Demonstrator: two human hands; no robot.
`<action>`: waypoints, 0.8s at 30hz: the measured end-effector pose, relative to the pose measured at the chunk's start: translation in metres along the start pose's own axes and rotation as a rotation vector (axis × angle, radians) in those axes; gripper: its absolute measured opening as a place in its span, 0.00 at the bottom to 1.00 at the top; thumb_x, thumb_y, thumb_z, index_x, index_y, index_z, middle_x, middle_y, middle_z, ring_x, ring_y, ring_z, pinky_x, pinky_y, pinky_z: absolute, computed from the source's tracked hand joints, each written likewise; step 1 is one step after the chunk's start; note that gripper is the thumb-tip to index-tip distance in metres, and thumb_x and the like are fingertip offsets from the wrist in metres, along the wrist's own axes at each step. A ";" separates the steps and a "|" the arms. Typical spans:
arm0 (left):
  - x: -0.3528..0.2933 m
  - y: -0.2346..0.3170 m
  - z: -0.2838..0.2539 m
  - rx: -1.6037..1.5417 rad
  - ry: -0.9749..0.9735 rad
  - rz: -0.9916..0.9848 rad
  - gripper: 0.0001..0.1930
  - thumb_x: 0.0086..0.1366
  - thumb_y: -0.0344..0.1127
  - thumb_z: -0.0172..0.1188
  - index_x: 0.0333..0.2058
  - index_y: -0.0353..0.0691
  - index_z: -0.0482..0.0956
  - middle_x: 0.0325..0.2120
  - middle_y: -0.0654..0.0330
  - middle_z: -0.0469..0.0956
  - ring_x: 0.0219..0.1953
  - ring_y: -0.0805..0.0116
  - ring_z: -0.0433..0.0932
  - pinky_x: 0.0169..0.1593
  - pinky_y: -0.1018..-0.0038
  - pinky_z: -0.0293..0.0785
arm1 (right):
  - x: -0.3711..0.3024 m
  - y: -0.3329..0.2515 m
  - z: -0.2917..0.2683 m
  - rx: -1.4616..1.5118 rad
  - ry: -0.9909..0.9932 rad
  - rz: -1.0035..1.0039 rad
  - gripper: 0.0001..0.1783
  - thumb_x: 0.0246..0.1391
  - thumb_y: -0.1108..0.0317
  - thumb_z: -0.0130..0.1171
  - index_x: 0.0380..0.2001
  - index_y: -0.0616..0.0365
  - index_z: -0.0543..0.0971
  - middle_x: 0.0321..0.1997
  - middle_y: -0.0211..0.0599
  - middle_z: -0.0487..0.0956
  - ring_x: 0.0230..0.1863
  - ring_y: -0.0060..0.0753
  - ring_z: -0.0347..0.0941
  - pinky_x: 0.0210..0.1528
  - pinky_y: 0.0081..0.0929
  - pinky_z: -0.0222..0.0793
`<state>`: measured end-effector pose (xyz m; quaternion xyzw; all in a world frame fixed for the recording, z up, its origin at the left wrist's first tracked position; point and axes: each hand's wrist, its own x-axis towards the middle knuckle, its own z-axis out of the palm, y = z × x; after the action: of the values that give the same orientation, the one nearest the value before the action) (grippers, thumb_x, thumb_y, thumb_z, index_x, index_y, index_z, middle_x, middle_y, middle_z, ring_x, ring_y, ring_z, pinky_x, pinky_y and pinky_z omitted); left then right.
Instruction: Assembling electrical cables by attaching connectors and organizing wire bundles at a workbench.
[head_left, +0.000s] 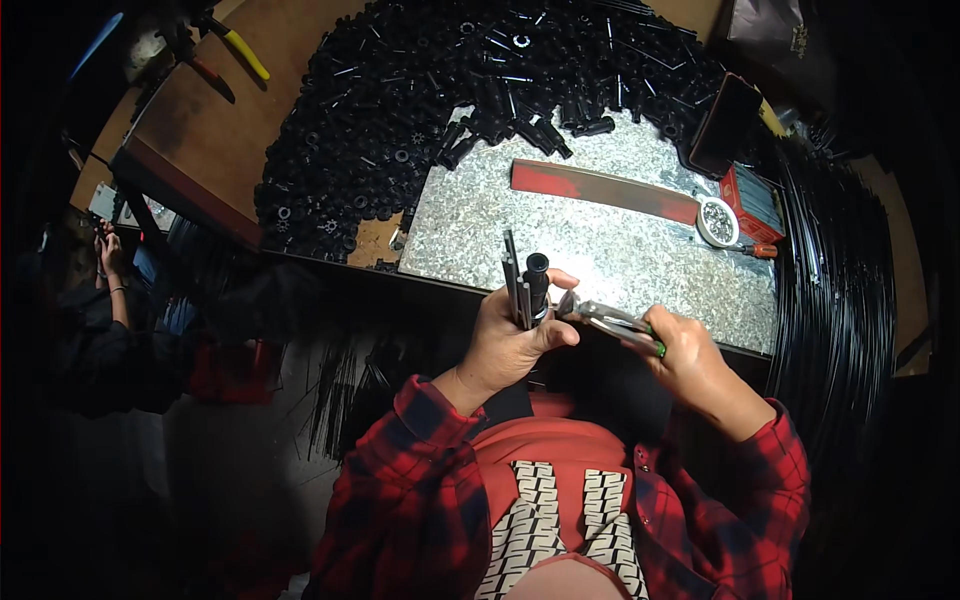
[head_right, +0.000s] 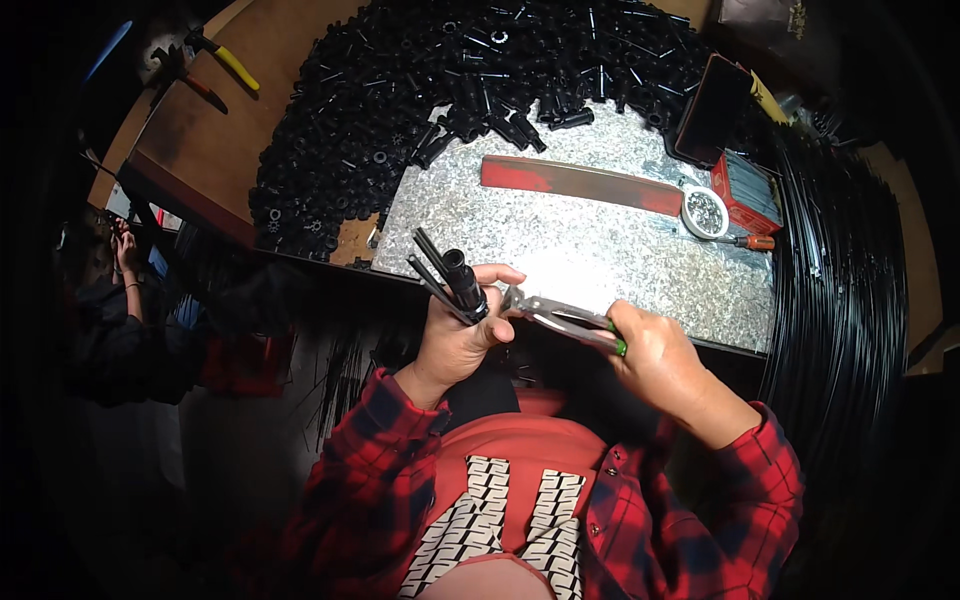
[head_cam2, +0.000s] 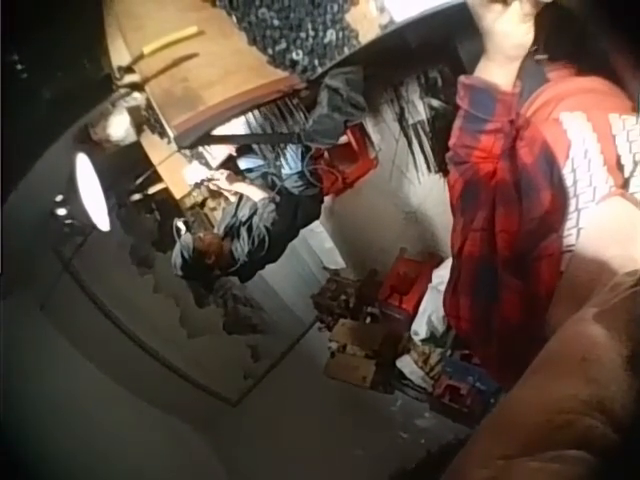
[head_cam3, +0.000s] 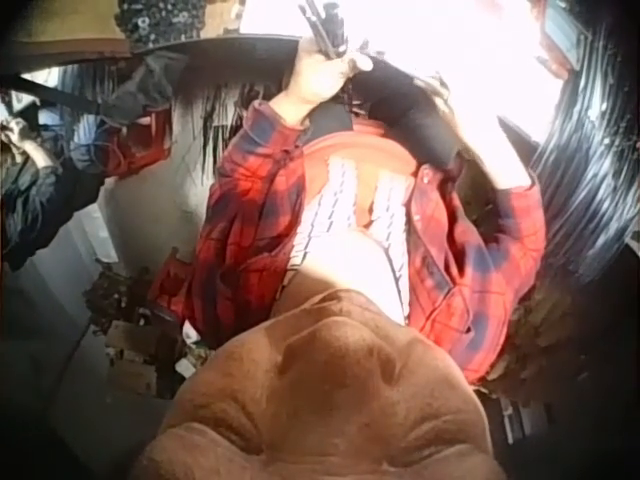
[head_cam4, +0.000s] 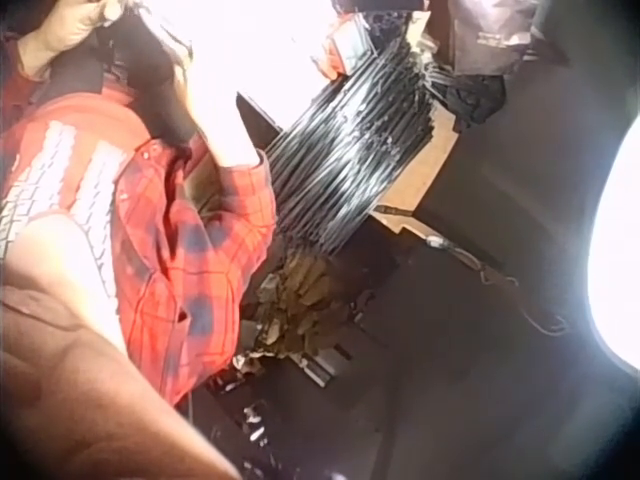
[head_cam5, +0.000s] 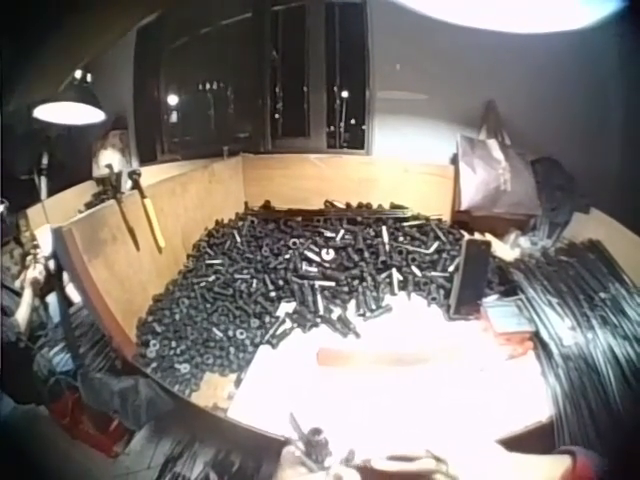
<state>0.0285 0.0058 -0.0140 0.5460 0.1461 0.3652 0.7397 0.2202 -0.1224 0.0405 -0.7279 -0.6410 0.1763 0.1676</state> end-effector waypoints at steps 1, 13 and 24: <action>0.000 -0.001 -0.001 -0.004 -0.001 0.000 0.35 0.48 0.49 0.71 0.47 0.29 0.71 0.21 0.72 0.69 0.23 0.86 0.66 0.32 0.85 0.65 | 0.001 0.005 -0.002 -0.003 -0.001 0.002 0.12 0.49 0.72 0.64 0.28 0.62 0.69 0.23 0.52 0.75 0.26 0.55 0.74 0.26 0.38 0.67; -0.013 0.002 -0.006 0.102 -0.095 -0.015 0.36 0.52 0.39 0.71 0.53 0.26 0.61 0.16 0.71 0.68 0.21 0.83 0.68 0.28 0.86 0.64 | 0.062 0.115 -0.080 -0.432 0.358 0.279 0.08 0.50 0.68 0.59 0.31 0.60 0.76 0.28 0.52 0.78 0.34 0.57 0.74 0.36 0.47 0.67; -0.022 0.003 0.009 0.035 -0.018 -0.053 0.42 0.43 0.40 0.76 0.53 0.29 0.62 0.16 0.73 0.64 0.20 0.83 0.64 0.28 0.85 0.61 | 0.097 0.136 -0.069 -0.512 0.131 0.335 0.10 0.45 0.68 0.54 0.26 0.64 0.81 0.30 0.56 0.80 0.36 0.52 0.79 0.40 0.43 0.74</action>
<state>0.0174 -0.0153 -0.0117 0.5580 0.1602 0.3378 0.7409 0.3829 -0.0439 0.0329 -0.8518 -0.5235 -0.0131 -0.0114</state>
